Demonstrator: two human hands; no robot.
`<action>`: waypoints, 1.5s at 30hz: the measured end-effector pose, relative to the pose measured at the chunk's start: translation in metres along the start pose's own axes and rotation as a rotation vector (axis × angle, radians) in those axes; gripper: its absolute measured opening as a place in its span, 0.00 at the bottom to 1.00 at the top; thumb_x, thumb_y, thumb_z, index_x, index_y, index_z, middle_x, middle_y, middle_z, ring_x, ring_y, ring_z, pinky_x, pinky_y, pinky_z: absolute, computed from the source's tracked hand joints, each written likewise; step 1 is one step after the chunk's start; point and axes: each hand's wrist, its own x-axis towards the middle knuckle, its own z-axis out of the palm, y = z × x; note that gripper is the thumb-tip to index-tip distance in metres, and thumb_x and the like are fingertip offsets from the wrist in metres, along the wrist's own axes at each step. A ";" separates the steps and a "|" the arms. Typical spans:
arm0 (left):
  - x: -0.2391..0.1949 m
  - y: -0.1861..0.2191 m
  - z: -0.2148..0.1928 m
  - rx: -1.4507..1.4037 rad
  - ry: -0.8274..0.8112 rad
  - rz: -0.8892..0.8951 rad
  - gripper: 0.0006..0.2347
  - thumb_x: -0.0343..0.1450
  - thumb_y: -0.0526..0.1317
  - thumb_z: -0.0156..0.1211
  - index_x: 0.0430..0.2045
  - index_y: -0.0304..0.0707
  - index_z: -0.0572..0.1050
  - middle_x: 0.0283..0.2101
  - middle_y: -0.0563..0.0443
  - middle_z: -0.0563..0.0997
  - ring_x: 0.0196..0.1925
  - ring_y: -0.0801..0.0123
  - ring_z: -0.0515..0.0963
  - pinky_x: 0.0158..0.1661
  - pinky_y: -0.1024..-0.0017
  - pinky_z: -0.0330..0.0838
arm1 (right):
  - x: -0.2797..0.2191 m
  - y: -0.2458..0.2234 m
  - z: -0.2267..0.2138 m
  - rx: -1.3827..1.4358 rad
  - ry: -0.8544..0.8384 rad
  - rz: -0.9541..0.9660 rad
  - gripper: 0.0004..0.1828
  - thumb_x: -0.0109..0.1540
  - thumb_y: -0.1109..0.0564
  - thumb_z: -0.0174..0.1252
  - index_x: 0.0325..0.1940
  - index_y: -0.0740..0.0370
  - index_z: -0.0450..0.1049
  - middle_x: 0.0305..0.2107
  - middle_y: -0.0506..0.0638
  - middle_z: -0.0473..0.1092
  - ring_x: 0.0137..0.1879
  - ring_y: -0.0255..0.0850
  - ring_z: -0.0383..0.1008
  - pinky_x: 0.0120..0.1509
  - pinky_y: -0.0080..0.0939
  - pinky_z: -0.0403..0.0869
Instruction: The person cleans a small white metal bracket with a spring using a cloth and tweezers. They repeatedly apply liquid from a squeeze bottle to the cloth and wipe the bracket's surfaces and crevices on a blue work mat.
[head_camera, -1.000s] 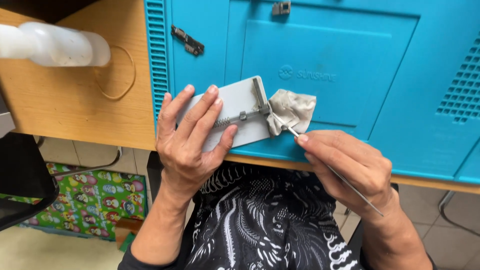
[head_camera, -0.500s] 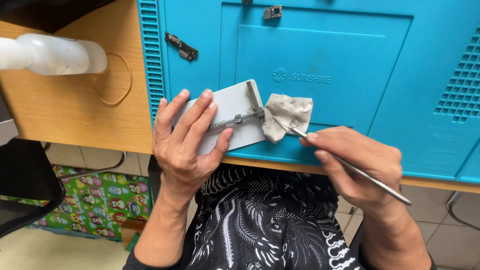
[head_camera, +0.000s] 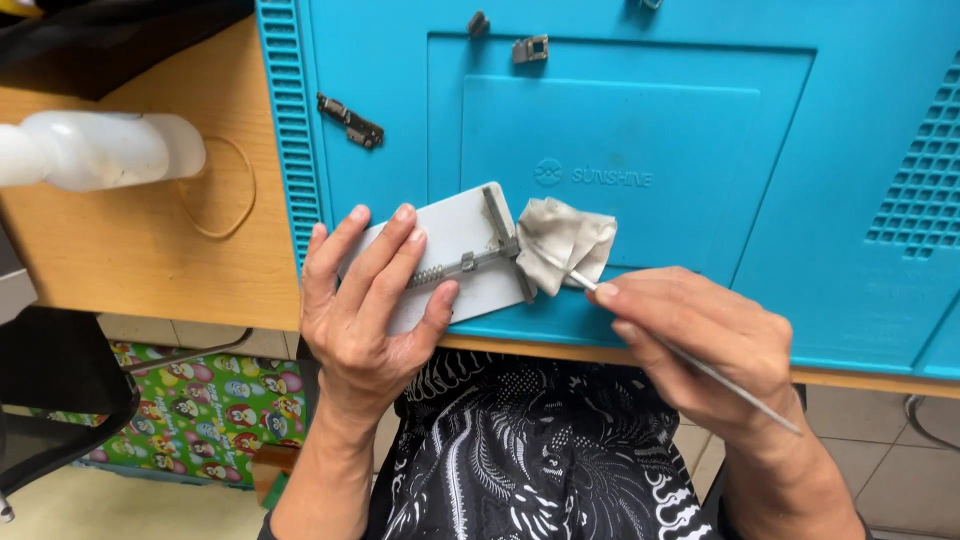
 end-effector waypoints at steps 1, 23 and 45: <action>0.001 0.000 -0.001 -0.001 -0.004 0.000 0.14 0.75 0.43 0.64 0.49 0.32 0.80 0.57 0.43 0.81 0.63 0.43 0.76 0.69 0.48 0.59 | 0.005 0.000 -0.001 0.001 0.000 0.004 0.07 0.63 0.67 0.57 0.43 0.75 0.77 0.39 0.62 0.79 0.44 0.53 0.84 0.53 0.46 0.84; -0.002 -0.003 0.006 0.063 -0.071 -0.075 0.23 0.69 0.60 0.62 0.46 0.43 0.73 0.50 0.44 0.80 0.58 0.49 0.74 0.69 0.47 0.59 | 0.041 0.006 -0.023 0.060 -0.227 0.062 0.08 0.61 0.65 0.57 0.41 0.73 0.75 0.31 0.56 0.76 0.37 0.47 0.81 0.43 0.42 0.82; 0.003 -0.001 0.003 0.088 -0.093 -0.008 0.19 0.71 0.56 0.64 0.43 0.42 0.82 0.50 0.52 0.82 0.56 0.48 0.76 0.66 0.47 0.59 | 0.049 0.015 -0.014 -0.144 -0.336 -0.241 0.11 0.65 0.67 0.50 0.47 0.73 0.76 0.42 0.60 0.78 0.47 0.49 0.82 0.39 0.44 0.73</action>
